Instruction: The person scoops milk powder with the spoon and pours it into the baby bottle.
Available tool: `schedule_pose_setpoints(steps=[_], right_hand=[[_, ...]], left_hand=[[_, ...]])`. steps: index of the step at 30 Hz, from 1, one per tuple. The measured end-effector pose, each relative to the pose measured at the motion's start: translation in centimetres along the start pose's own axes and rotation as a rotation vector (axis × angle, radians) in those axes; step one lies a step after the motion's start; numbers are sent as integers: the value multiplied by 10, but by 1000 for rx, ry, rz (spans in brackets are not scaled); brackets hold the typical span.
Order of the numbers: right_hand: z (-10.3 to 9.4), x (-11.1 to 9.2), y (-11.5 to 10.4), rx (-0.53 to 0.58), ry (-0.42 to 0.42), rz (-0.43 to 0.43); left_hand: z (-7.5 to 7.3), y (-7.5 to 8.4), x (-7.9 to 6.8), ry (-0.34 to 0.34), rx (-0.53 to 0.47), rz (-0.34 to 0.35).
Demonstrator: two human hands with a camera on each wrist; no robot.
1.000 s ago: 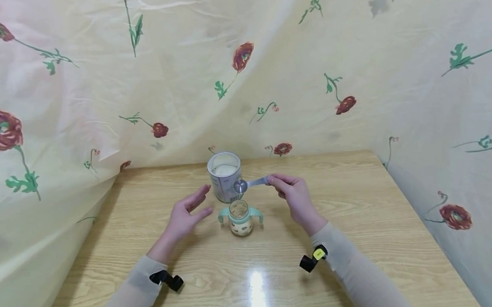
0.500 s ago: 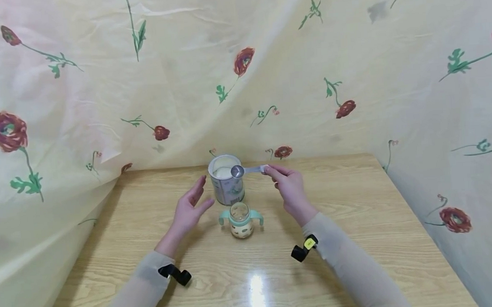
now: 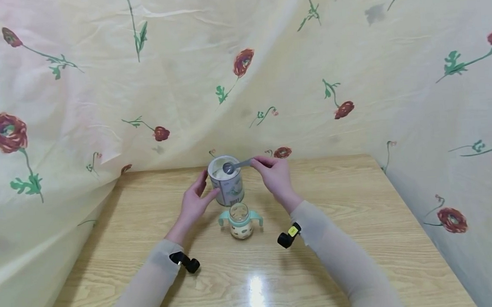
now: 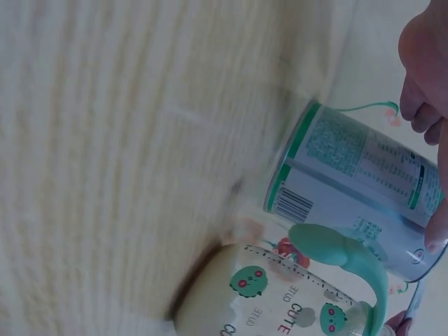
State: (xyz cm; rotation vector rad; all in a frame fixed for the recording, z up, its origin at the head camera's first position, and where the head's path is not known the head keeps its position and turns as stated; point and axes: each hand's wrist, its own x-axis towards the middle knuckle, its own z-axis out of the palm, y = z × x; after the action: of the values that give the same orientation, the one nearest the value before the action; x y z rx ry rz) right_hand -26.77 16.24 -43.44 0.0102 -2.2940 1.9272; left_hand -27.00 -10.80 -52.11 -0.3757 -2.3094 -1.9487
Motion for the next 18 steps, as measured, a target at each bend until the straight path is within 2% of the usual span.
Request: schedule_pose_setpoints(steps=[9, 14, 18], right_hand=[[16, 11, 3, -240, -22, -327], [23, 17, 6, -378, -27, -456], [27, 20, 9, -479, -32, -564]], left_hand=[[3, 5, 10, 5, 56, -2], [3, 9, 15, -6, 83, -33], [3, 9, 20, -8, 77, -21]])
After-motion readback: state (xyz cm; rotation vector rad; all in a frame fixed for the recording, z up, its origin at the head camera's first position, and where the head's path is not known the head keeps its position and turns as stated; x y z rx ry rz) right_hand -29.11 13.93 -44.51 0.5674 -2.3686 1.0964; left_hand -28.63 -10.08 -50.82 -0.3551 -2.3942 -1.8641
